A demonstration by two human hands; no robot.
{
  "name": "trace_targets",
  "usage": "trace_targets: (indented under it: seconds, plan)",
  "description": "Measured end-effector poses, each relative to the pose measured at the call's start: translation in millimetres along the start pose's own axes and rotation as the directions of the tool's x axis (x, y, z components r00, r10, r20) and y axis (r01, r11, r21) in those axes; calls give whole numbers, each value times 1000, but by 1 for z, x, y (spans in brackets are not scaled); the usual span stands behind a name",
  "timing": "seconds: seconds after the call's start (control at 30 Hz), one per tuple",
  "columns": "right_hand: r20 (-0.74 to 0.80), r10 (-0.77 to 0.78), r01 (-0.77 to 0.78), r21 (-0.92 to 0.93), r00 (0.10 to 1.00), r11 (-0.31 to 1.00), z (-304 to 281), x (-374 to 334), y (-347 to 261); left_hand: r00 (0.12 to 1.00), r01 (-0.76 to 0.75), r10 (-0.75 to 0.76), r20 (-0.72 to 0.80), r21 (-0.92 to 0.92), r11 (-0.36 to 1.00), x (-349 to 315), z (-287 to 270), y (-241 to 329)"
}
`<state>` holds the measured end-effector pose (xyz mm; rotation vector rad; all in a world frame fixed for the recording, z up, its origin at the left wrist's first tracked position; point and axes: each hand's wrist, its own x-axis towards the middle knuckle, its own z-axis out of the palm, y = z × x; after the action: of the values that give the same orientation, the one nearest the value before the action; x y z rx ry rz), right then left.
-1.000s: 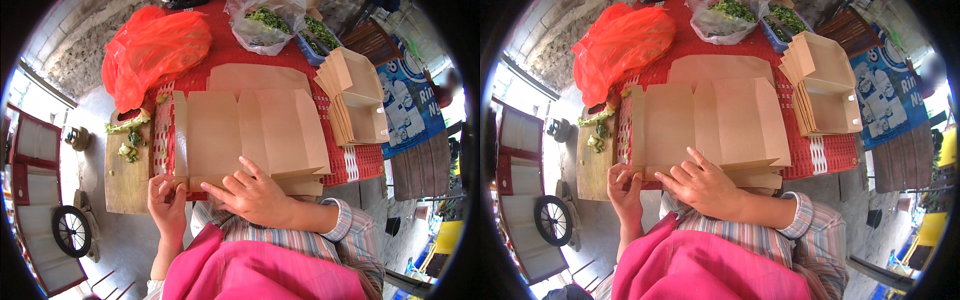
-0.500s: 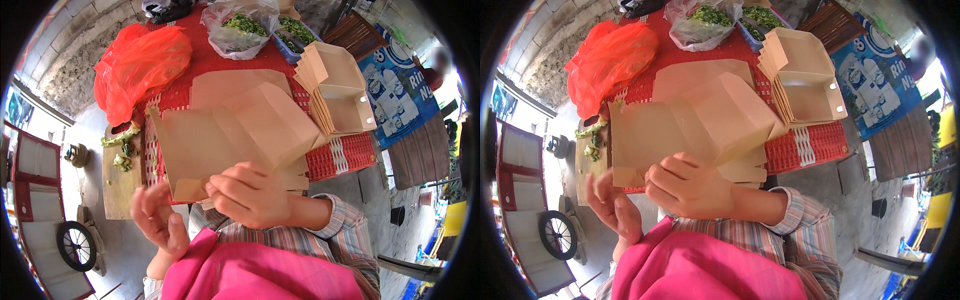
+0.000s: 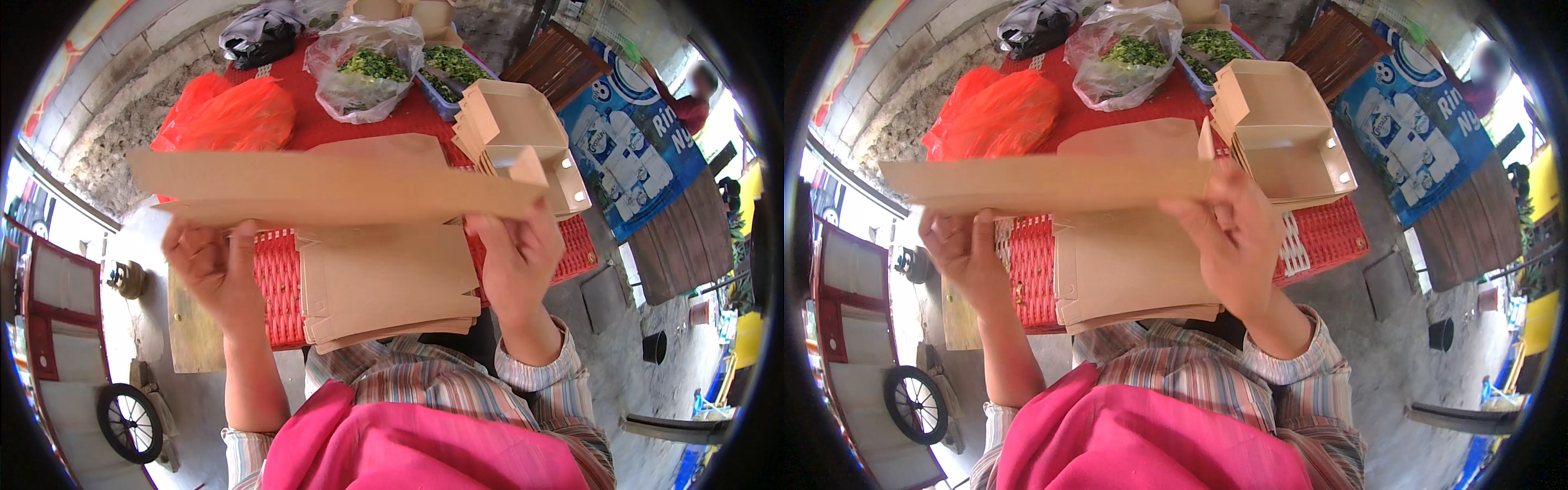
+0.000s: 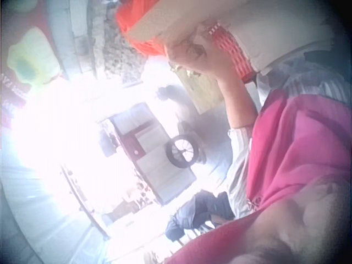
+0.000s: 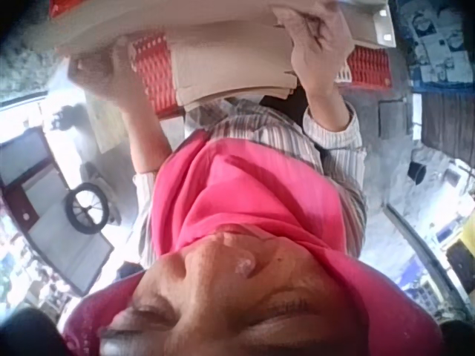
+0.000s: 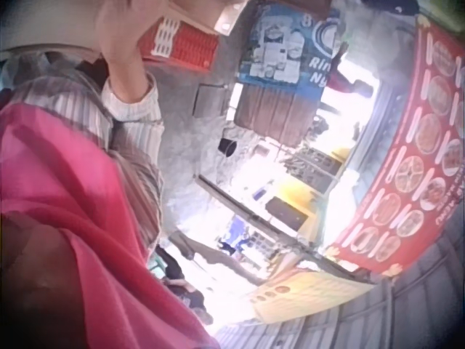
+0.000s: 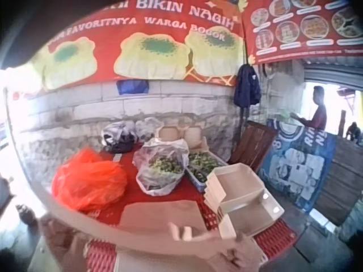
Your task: The person assembles flat cardboard boxes by folding the sides and tucking the flaps into slots to form a three-dimensional container. They work on a red table, handling the boxes one at a time and stacking the finished units.
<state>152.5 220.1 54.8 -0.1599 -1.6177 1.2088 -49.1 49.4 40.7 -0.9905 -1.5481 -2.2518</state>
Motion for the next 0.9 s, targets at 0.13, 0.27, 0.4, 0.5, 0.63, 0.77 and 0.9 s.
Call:
trace_targets:
  seconds: [0.13,0.27,0.4,0.5,0.63,0.77,0.9]
  plan:
    - [-34,250,-248,57,968,967,-20,2,19,842,-537,398,363,498,681,-2,5,21]
    - [44,45,-25,-378,998,925,-56,-31,51,577,-799,386,720,400,449,-28,35,23]
    - [355,93,132,-561,930,817,-67,-49,39,453,-772,168,875,290,566,-71,43,2]
    - [475,130,207,-593,870,779,-77,-62,45,436,-734,95,895,293,612,-88,43,-1]
    - [566,62,325,-556,822,765,-89,-73,50,386,-697,-97,918,358,622,-93,45,4]
    - [569,-27,439,-604,822,665,-96,-78,53,329,-622,-131,935,319,715,-87,52,3]
    - [510,113,244,-581,853,776,-96,-68,50,340,-399,-220,914,352,846,-73,57,-9]
